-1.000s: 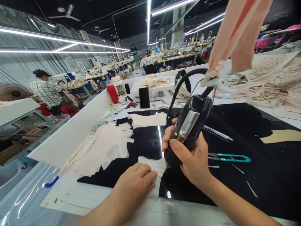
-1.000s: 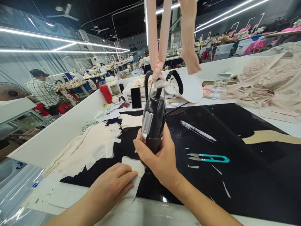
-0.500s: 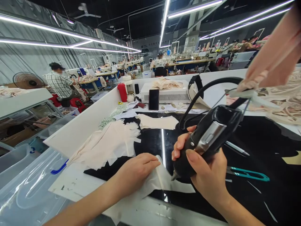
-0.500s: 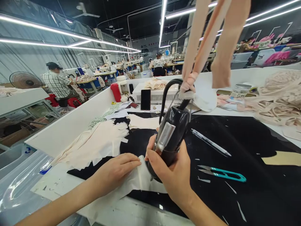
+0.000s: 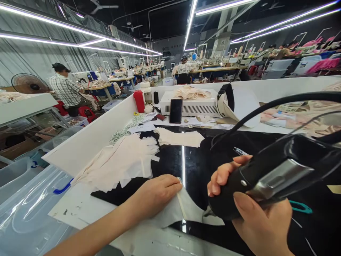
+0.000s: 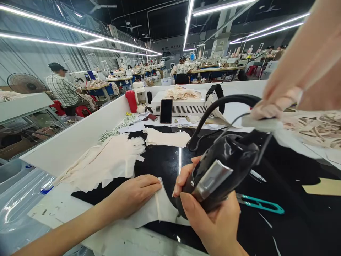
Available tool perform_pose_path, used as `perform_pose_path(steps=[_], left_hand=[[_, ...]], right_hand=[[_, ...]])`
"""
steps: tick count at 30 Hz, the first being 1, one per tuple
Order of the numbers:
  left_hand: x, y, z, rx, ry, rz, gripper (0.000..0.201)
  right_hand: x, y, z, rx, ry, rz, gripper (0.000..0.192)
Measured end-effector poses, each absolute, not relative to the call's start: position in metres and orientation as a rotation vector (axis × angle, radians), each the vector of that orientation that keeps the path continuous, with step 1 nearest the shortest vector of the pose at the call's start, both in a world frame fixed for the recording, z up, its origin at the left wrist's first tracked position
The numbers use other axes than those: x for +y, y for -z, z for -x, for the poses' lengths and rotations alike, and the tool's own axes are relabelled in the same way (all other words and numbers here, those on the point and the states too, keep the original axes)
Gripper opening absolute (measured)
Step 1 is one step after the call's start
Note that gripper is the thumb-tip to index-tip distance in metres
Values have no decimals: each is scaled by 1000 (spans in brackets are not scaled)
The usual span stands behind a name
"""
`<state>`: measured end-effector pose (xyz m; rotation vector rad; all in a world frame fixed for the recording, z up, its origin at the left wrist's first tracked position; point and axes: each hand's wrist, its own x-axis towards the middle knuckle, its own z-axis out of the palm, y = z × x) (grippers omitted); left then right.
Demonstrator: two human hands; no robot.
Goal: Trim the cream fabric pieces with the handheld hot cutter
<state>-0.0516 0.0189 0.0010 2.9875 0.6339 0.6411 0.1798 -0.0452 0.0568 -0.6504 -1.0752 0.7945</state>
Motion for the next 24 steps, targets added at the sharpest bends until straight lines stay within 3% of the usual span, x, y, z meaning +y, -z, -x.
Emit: perform_pose_path(steps=[13,24], left_hand=[[13,-1,48,618,-677,-2962,24],[11,4,48,625,-715,-2938,26]], right_hand=[[-49,-59,-186,-1079,-816,699,33],[3,-67,-157,-914,-699,679,43]])
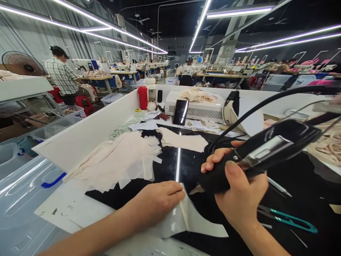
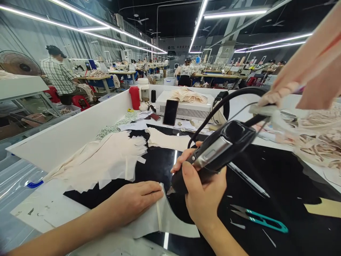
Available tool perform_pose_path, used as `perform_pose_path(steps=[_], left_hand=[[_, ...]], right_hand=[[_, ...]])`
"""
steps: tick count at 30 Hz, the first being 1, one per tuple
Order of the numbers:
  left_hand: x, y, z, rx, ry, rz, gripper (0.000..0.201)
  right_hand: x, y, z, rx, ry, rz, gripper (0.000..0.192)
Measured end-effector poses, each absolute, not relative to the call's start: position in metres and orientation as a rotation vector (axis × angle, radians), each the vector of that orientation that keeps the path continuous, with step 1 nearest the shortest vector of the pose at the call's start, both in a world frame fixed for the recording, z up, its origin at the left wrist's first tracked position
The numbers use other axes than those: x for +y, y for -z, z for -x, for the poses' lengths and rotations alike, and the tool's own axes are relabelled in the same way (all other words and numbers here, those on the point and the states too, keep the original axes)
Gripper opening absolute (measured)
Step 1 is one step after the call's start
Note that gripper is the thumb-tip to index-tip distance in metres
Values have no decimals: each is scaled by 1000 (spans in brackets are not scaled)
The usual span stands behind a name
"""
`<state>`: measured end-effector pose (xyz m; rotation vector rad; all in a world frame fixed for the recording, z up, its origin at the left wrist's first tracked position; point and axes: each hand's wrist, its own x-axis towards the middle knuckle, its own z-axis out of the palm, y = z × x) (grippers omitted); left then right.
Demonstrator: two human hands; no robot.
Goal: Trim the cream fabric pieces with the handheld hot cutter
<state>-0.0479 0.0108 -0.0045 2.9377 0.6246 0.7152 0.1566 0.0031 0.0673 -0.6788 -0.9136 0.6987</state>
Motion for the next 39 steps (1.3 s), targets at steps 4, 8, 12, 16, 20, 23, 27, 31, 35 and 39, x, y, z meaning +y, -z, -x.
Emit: perform_pose_path(steps=[4,8,12,16,20,23,27,31,35,39], left_hand=[[9,4,47,636,-692,-2925,27],[9,2,45,631,-706,-2924,24],[8,1,45,635,-705,-2927,25],[9,0,47,632,-711,-2930,26],[9,1,48,627,-712,-2922,28],[9,0,48,626,-689,-2914,28],[10,-1,49,610,-687,-2903,27],[11,1,50,598,-723,-2923,30],[12,1,51,568,-715,-2945,31],[14,0,52,569,-763,-2944,31]], right_hand=[[15,-60,-152,-937,-681,711,42],[19,-57,-150,-952,-678,731,43],[17,-56,-150,-938,-683,732,47],[16,-56,-149,-943,-694,698,45],[17,-55,-147,-970,-691,684,42],[17,-53,-146,-980,-683,677,37],[17,-53,-146,-1003,-671,666,27],[15,-57,-146,-975,-689,662,28],[10,-59,-148,-937,-690,646,30],[6,-57,-149,-954,-705,643,34]])
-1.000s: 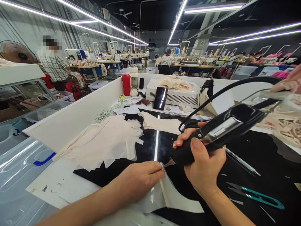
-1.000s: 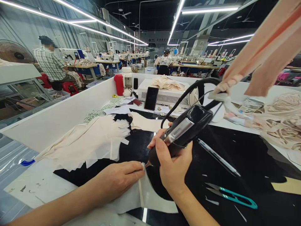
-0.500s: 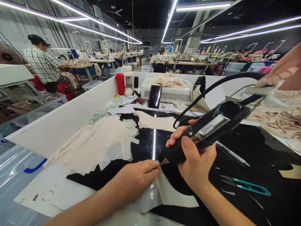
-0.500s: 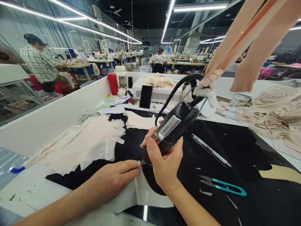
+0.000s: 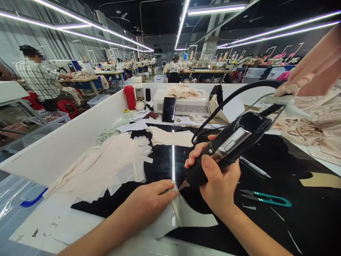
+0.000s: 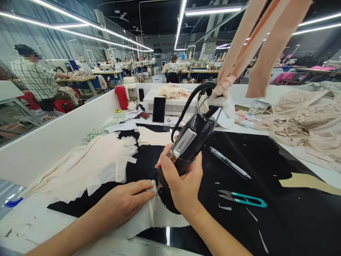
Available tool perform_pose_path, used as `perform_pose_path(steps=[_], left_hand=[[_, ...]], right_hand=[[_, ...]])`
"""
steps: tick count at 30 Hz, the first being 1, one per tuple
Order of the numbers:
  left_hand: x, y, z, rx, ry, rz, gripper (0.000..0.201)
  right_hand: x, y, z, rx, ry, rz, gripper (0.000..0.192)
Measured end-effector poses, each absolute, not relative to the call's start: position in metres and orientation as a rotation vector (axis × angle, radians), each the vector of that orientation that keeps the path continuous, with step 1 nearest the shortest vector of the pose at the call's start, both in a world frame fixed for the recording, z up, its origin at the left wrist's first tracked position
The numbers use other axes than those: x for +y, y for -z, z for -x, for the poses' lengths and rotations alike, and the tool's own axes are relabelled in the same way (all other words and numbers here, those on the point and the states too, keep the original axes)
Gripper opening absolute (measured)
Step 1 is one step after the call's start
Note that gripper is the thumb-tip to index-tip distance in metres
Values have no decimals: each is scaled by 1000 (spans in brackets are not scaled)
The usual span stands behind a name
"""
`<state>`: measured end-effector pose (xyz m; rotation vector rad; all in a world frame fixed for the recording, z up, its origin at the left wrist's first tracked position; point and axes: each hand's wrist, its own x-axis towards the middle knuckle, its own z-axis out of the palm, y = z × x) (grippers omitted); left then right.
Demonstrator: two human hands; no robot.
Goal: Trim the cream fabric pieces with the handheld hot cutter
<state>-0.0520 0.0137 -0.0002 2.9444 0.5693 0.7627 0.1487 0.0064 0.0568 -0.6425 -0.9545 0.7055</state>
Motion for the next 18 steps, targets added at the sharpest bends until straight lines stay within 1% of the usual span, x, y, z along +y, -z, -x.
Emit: perform_pose_path(steps=[4,8,15,18], left_hand=[[14,0,52,574,-836,-2948,31],[13,-2,52,571,-844,-2945,32],[13,-9,51,564,-864,-2951,34],[15,-9,53,548,-856,-2980,32]], right_hand=[[6,-55,-146,-961,-702,628,31],[7,-54,-143,-967,-706,631,34],[6,-53,-143,-976,-693,677,29],[5,-56,-146,-958,-697,674,29]])
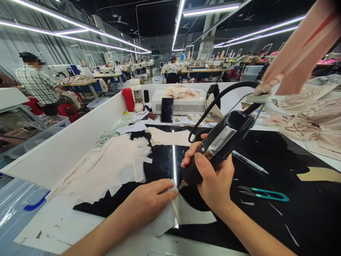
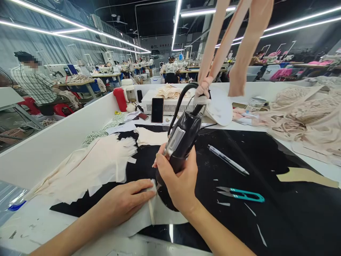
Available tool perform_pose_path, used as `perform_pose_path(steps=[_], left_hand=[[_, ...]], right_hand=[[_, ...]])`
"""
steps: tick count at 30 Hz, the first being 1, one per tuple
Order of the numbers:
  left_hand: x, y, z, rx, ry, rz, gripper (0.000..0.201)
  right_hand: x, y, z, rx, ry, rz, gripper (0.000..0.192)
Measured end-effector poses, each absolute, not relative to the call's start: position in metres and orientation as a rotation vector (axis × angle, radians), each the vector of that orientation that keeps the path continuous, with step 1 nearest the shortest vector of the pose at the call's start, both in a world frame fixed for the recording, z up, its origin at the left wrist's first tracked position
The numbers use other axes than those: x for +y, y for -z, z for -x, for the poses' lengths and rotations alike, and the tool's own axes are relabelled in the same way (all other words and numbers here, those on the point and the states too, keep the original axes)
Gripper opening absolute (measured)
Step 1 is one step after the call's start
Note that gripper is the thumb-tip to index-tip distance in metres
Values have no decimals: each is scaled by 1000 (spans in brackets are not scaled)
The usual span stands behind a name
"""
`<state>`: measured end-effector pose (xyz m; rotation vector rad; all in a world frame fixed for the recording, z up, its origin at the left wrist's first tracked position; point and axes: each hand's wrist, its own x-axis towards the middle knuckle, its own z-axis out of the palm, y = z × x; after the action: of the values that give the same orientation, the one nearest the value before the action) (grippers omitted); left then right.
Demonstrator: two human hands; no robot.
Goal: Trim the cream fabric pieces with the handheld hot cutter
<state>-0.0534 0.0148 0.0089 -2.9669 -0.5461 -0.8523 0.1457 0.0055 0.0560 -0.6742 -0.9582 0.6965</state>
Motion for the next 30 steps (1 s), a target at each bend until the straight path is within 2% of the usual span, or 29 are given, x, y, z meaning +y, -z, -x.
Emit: perform_pose_path(steps=[6,13,30], left_hand=[[15,-15,49,-470,873,2993,28],[9,-16,45,-523,749,3172,24],[0,-14,54,-568,655,3148,21]], right_hand=[[0,-61,-152,-938,-697,672,35],[-4,-60,-149,-942,-705,667,31],[-8,-58,-146,-977,-727,685,32]])
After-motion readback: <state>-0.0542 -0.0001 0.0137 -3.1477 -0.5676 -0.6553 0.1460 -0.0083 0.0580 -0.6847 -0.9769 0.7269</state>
